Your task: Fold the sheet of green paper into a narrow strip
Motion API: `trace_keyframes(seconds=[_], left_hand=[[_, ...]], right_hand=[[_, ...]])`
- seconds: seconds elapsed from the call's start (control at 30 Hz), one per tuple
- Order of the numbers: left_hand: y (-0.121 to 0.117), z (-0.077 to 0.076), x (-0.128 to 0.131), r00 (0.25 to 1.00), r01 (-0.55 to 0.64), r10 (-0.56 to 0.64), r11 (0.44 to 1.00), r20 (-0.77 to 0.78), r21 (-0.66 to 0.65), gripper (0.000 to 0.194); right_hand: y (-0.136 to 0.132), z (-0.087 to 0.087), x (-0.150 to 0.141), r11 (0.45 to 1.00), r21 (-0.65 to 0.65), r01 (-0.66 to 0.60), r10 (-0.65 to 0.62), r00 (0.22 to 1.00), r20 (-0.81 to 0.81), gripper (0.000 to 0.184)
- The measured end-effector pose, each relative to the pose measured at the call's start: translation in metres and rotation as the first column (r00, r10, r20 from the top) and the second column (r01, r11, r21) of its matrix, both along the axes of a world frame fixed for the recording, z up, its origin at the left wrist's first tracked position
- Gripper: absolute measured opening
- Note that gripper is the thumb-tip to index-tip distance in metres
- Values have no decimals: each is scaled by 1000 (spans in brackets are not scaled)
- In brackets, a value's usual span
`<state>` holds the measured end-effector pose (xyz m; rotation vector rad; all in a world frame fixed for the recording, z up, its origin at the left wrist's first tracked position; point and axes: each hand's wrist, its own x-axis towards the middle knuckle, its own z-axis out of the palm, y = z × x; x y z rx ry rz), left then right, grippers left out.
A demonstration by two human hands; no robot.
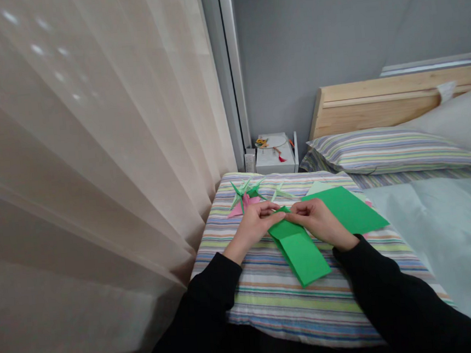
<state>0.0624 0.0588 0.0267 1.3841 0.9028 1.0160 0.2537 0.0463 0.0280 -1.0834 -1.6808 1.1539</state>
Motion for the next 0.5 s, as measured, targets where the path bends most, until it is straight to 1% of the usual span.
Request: trace_keyframes(seconds=[0.1,0.17,0.27,0.33,0.43,0.5], left_hand=[[1,-1,1,998,-3,10,993,-62,114,28],[1,-1,1,995,-17,33,983,-89,182,23],[2,-1,0,992,-64,89,966,-89,250,17],[3,-1,-1,982,-167,185,948,-39,272,15],[7,-3,-3,938,-345,341,910,56,229,14],[9,-3,-5,917,-399,389,897,86,189,15]], right_hand=[[-2,0,-4,997,-23,-79,80,996,32,43],[-2,0,-5,995,-34,-91,93,995,43,43],[-2,3,-6,994,-53,-96,98,994,47,45],[-2,5,-4,992,-79,-103,107,993,43,46],[0,7,0,988,-111,-103,110,992,56,47],[2,5,3,987,-132,-91,99,994,55,48]])
